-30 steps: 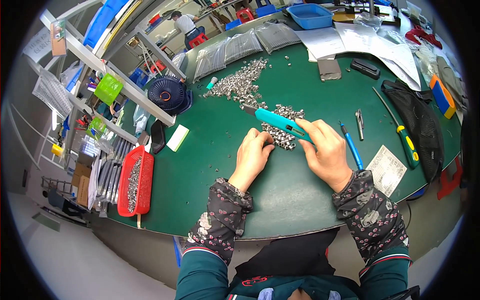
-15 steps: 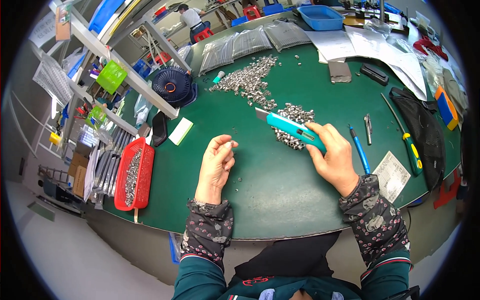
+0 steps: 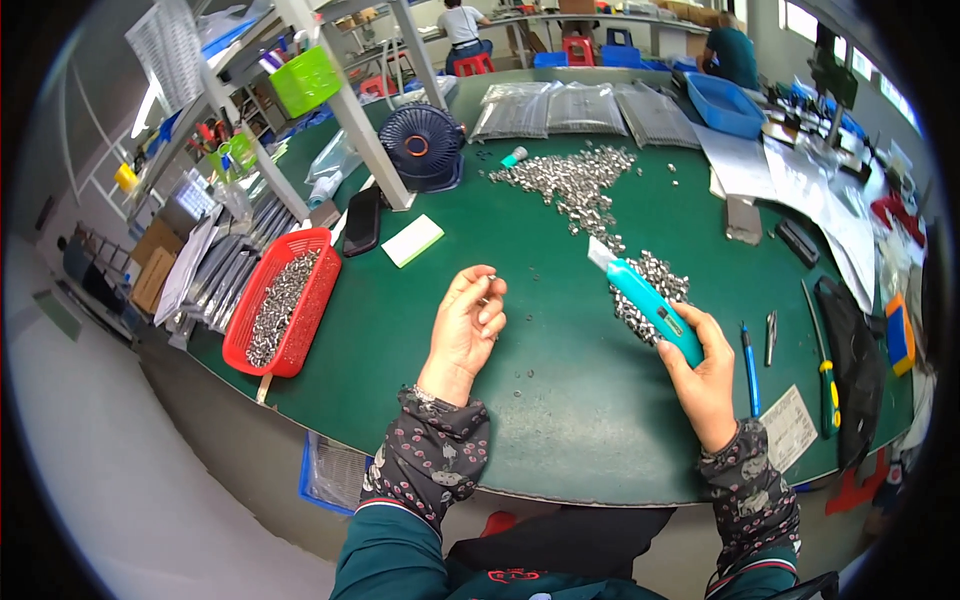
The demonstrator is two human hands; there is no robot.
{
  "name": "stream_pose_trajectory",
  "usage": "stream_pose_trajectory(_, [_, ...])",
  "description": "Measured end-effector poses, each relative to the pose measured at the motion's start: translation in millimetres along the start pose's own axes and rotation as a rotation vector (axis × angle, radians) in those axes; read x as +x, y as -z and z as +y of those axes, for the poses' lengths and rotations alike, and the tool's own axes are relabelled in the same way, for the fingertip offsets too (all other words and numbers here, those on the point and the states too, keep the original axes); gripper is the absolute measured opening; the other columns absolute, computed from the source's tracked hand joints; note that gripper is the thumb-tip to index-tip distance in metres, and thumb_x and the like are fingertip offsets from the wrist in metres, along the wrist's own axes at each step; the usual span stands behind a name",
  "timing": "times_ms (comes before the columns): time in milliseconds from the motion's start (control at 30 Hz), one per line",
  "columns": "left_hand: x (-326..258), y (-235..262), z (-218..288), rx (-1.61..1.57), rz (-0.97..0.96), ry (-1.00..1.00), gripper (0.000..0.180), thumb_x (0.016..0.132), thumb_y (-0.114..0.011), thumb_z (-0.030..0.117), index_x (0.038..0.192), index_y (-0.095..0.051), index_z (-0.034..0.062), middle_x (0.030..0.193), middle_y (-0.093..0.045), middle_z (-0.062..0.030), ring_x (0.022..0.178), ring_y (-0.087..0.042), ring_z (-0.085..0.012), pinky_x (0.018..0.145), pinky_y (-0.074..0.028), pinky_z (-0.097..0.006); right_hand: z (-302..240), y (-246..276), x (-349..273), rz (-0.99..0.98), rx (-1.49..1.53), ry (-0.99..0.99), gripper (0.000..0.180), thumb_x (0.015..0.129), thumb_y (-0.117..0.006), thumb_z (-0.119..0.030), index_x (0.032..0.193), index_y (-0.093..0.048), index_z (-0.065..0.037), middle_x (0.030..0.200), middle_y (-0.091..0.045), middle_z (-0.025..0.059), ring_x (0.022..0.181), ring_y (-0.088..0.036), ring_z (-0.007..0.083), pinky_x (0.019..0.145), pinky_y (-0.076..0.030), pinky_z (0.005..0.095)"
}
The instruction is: Processing and trimming small metal components using a utility knife.
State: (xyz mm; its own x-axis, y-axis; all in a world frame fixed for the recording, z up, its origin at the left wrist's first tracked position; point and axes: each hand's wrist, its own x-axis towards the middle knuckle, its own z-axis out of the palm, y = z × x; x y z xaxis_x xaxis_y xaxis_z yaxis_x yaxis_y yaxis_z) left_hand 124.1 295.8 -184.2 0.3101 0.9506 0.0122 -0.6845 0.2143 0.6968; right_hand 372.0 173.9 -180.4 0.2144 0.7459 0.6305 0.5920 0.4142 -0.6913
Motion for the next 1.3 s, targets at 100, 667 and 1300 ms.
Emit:
stream_pose_trajectory(100, [-1.1, 0.0, 1.6, -0.007, 0.020, 0.002, 0.009, 0.091, -0.047, 0.008, 0.098, -0.053, 0.0062, 0.082, -0.056, -0.0075, 0.050, -0.037, -0.0060, 0.039, -0.029, -0.018, -16.9, -6.7, 9.0, -0.040, 0.205, -0.169, 0.031, 0.078, -0.063, -0.006, 0.107, -0.055, 0.002, 0.092, -0.059, 0.0057, 0.080, -0.054, 0.0114, 0.070, -0.044, 0.0254])
stream_pose_trajectory(667, [-0.6, -0.3, -7.8, 0.115, -0.082, 0.104, 0.006, 0.090, -0.053, 0.011, 0.093, -0.055, 0.0074, 0.076, -0.052, -0.0029, 0.051, -0.034, -0.0038, 0.039, -0.026, -0.016, -4.9, -12.9, -1.9, -0.365, 0.250, -0.278, 0.027, 0.084, -0.058, -0.015, 0.105, -0.058, 0.001, 0.080, -0.060, 0.0096, 0.069, -0.054, 0.0141, 0.064, -0.044, 0.0271])
stream_pose_trajectory(1300, [-5.1, -3.7, -11.2, 0.174, -0.132, 0.135, 0.008, 0.091, -0.052, 0.011, 0.094, -0.056, 0.0042, 0.069, -0.053, -0.0014, 0.047, -0.032, -0.0020, 0.039, -0.025, -0.015, -4.3, -14.8, -2.3, -0.403, 0.166, -0.193, 0.028, 0.080, -0.062, -0.018, 0.105, -0.061, -0.005, 0.085, -0.062, 0.0129, 0.072, -0.061, 0.0278, 0.065, -0.047, 0.0343])
